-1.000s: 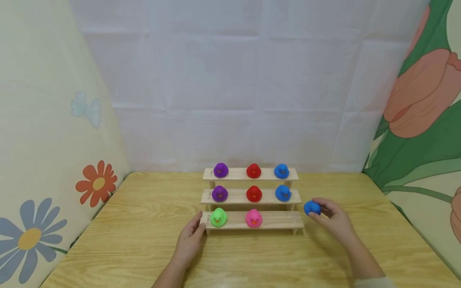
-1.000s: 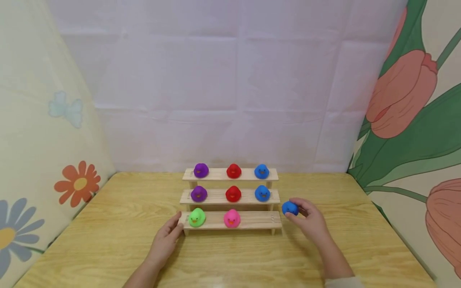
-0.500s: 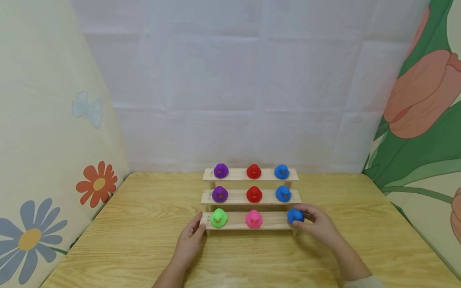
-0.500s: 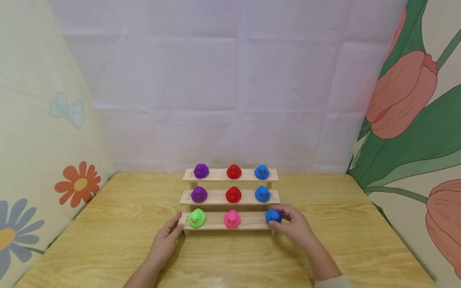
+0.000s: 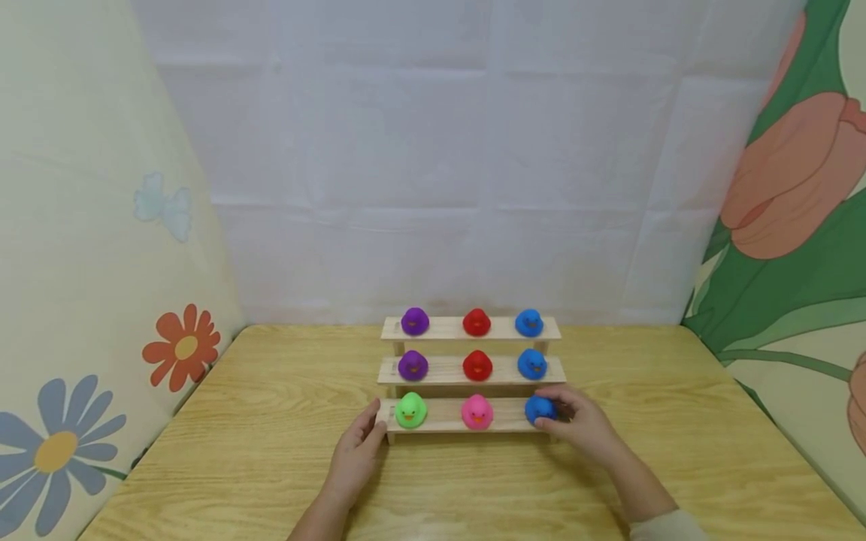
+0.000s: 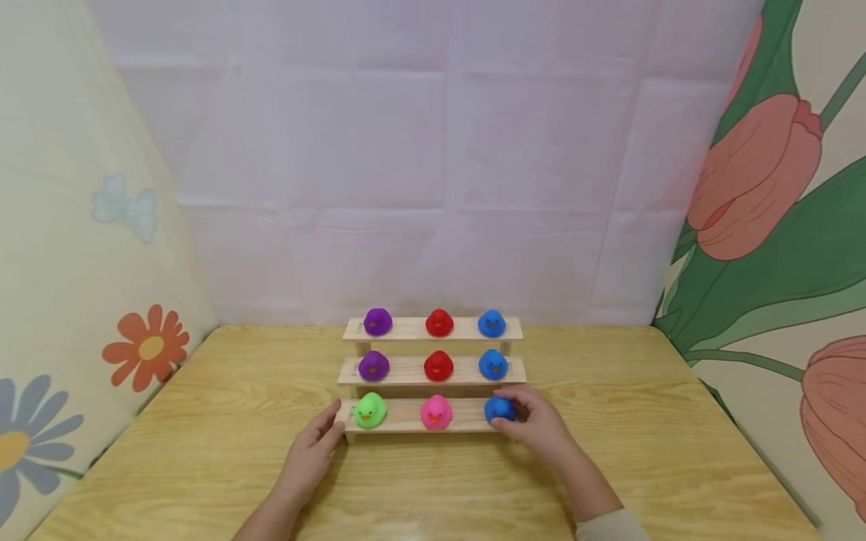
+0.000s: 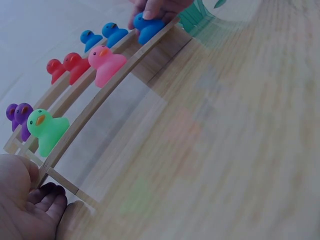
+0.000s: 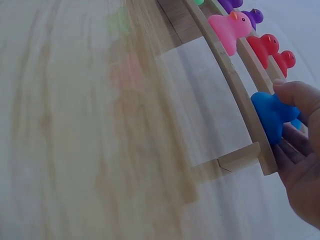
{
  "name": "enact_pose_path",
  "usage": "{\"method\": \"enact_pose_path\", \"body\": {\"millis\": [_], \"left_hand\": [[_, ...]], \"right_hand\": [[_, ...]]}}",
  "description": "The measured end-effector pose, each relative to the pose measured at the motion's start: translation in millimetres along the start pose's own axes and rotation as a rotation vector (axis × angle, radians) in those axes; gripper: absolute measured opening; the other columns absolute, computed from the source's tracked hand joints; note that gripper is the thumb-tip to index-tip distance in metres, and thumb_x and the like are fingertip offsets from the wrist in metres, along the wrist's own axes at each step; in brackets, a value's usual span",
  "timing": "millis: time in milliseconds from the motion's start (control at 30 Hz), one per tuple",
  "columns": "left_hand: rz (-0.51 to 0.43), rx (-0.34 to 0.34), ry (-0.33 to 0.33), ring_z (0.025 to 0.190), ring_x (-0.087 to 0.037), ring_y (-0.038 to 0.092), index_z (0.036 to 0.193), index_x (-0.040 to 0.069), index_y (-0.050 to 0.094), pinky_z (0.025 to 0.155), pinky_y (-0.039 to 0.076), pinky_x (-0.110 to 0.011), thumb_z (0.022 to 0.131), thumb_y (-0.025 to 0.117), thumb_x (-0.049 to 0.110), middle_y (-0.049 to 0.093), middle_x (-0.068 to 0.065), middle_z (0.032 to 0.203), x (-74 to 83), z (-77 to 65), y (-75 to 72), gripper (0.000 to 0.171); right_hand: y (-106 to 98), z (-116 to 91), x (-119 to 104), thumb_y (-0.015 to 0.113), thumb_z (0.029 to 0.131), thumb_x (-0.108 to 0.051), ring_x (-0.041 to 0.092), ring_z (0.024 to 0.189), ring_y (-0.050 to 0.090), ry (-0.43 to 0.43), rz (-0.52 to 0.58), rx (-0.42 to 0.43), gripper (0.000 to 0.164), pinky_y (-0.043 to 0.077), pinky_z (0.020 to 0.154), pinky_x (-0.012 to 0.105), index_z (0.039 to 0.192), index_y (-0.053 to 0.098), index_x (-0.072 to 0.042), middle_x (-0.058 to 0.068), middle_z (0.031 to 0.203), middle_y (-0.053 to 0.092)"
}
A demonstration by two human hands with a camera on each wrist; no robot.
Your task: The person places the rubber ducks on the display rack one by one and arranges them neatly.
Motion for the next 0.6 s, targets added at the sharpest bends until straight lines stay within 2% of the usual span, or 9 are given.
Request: {"method": "enact_pose_path", "body": {"millis": [100,200,333,600], "left_hand": [[-0.005,0.001,-0.005,0.147,-0.039,0.027,0.151,-0.002,0.029,0.121,0.026,-0.052,0.103,0.044,0.014,0.030,-0.024,0.157,-1.3,0.5,0.1,0.053],[-0.009,0.002,-0.005,0.147,-0.039,0.027,0.151,-0.002,0.029,0.121,0.026,-0.052,0.103,0.045,0.015,0.029,-0.024,0.157,-1.8,0.8,0.0,0.053],[-0.004,0.002,-0.006,0.147,-0.039,0.027,0.151,-0.002,0.029,0.121,0.026,-0.052,0.103,0.044,0.015,0.029,-0.024,0.157,-1.9,1.1,0.3,0.053],[-0.002,0.001,-0.007,0.147,-0.039,0.026,0.151,-0.002,0.029,0.121,0.025,-0.052,0.104,0.044,0.015,0.029,-0.023,0.157,-1.6,1.0,0.4,0.053]], "right_hand": [[1.5,0.7,1.0,0.078,0.082,-0.011,0.029,0.117,0.060,0.002,0.002,-0.008,0.037,0.050,0.106,0.040,0.117,0.067,-0.001,0.016,0.122,0.065],[3.3,1.7,3.3,0.077,0.083,-0.012,0.032,0.119,0.059,0.018,0.007,-0.014,0.038,0.050,0.107,0.041,0.119,0.066,-0.002,0.017,0.124,0.064],[5.8,2.9,5.5,0.076,0.084,-0.012,0.038,0.123,0.056,0.047,0.024,-0.025,0.039,0.045,0.110,0.051,0.120,0.065,0.000,0.019,0.127,0.062],[9.1,4.5,10.1,0.076,0.085,-0.011,0.039,0.127,0.054,0.080,0.042,-0.027,0.039,0.042,0.112,0.051,0.121,0.065,-0.001,0.018,0.129,0.061]]}}
Point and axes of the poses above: each hand's wrist, its own z-axis towards the middle knuckle, its own y-axis out of the palm, x = y × z, the point moved 9 cm from there along z, towards the middle knuckle
